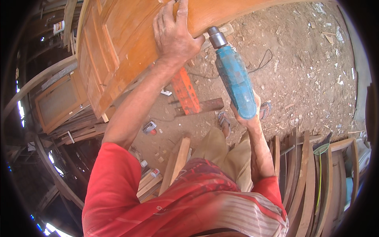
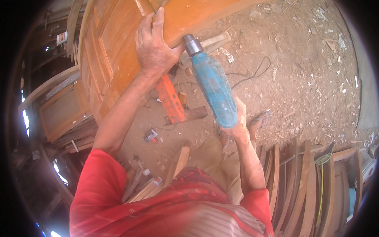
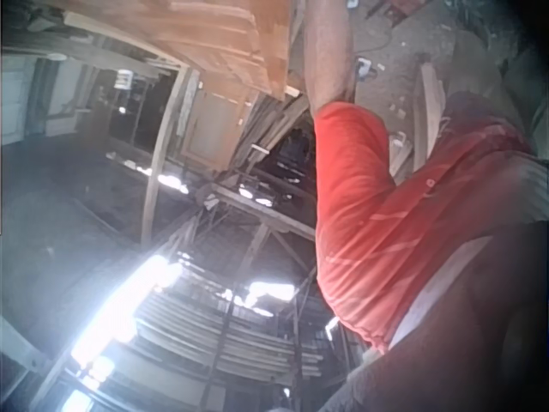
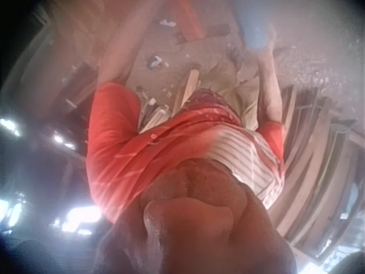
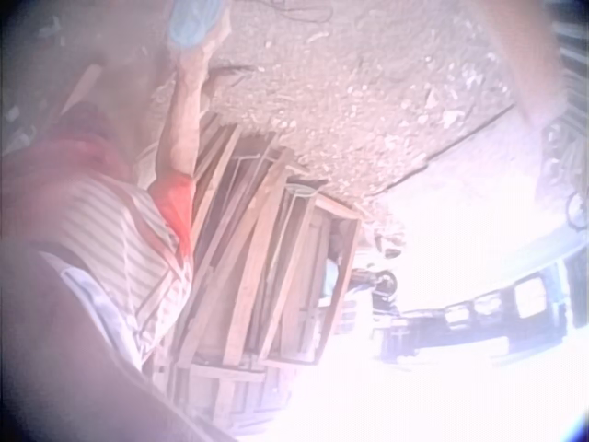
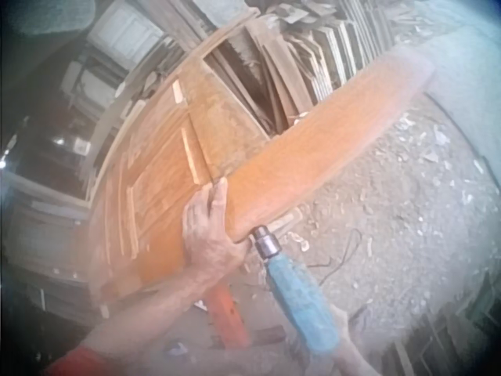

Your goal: The person uses an electric drill to create holes in the edge of a wooden door panel, then stops to inspect and adjust the drill bit by hand.

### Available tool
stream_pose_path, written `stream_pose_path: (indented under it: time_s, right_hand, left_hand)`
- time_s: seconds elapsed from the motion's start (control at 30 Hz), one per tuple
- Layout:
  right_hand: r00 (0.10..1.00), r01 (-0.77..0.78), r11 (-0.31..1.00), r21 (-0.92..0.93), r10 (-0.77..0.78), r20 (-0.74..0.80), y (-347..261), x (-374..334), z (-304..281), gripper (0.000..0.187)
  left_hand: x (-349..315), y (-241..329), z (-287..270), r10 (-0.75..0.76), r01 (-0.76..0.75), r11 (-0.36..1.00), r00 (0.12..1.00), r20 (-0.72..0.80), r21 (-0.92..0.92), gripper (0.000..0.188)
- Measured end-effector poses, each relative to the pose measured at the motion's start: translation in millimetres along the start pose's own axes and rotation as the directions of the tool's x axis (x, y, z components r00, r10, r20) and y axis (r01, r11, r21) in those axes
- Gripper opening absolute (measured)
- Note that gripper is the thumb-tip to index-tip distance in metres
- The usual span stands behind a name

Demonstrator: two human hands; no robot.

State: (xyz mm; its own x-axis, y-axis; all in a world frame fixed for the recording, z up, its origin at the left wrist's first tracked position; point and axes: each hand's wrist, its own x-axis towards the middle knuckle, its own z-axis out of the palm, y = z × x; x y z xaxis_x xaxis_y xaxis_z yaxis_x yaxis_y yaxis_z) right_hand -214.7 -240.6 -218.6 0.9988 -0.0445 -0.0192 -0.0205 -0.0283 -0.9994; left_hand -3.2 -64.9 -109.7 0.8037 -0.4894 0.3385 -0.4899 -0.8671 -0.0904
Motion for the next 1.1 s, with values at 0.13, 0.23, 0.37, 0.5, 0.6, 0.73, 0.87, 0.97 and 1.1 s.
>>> stream_pose_path:
  time_s: [0.13, 0.23, 0.37, 0.5, 0.6, 0.73, 0.87, 0.97, 1.1]
  right_hand:
    - [0.998, -0.065, 0.998, 0.001, 0.065, 0.011, 4, -1, 1, 0.028]
    - [1.0, -0.015, 1.0, -0.003, 0.015, -0.019, -1, -1, 3, 0.029]
    - [0.998, -0.06, 0.996, 0.059, 0.061, -0.017, -6, 2, 5, 0.03]
    - [1.0, -0.027, 1.0, -0.002, 0.027, -0.008, -2, 3, 7, 0.029]
    - [1.0, -0.015, 1.0, -0.023, 0.014, -0.009, -4, 3, 5, 0.028]
    - [0.999, -0.003, 0.998, 0.065, 0.005, -0.035, -6, 4, 9, 0.026]
    - [0.995, -0.082, 0.99, 0.112, 0.087, -0.044, -11, 4, 10, 0.024]
    - [0.995, -0.093, 0.99, 0.109, 0.098, -0.036, -9, 5, 9, 0.022]
    - [0.999, 0.021, 0.997, 0.074, -0.018, -0.044, -2, 4, 12, 0.021]
  left_hand:
    - [1, 1, -1, 0.015, -0.015, 1.0, 1.0, 0.008, 0.016, 0.098]
    - [1, 1, 0, 0.006, -0.006, 1.0, 1.0, 0.002, 0.004, 0.098]
    - [1, -1, 1, 0.009, -0.009, 1.0, 1.0, 0.006, -0.007, 0.097]
    - [2, -2, 0, 0.018, -0.018, 1.0, 1.0, 0.001, 0.015, 0.097]
    - [2, -1, 0, 0.015, -0.015, 1.0, 1.0, 0.001, 0.002, 0.096]
    - [4, -1, 0, 0.015, -0.015, 1.0, 1.0, 0.008, 0.0, 0.096]
    - [3, -1, 1, 0.01, -0.009, 1.0, 1.0, 0.014, -0.018, 0.096]
    - [3, 1, -1, -0.004, 0.004, 1.0, 1.0, 0.026, 0.011, 0.097]
    - [4, 2, -1, -0.006, 0.006, 1.0, 1.0, 0.028, 0.004, 0.098]
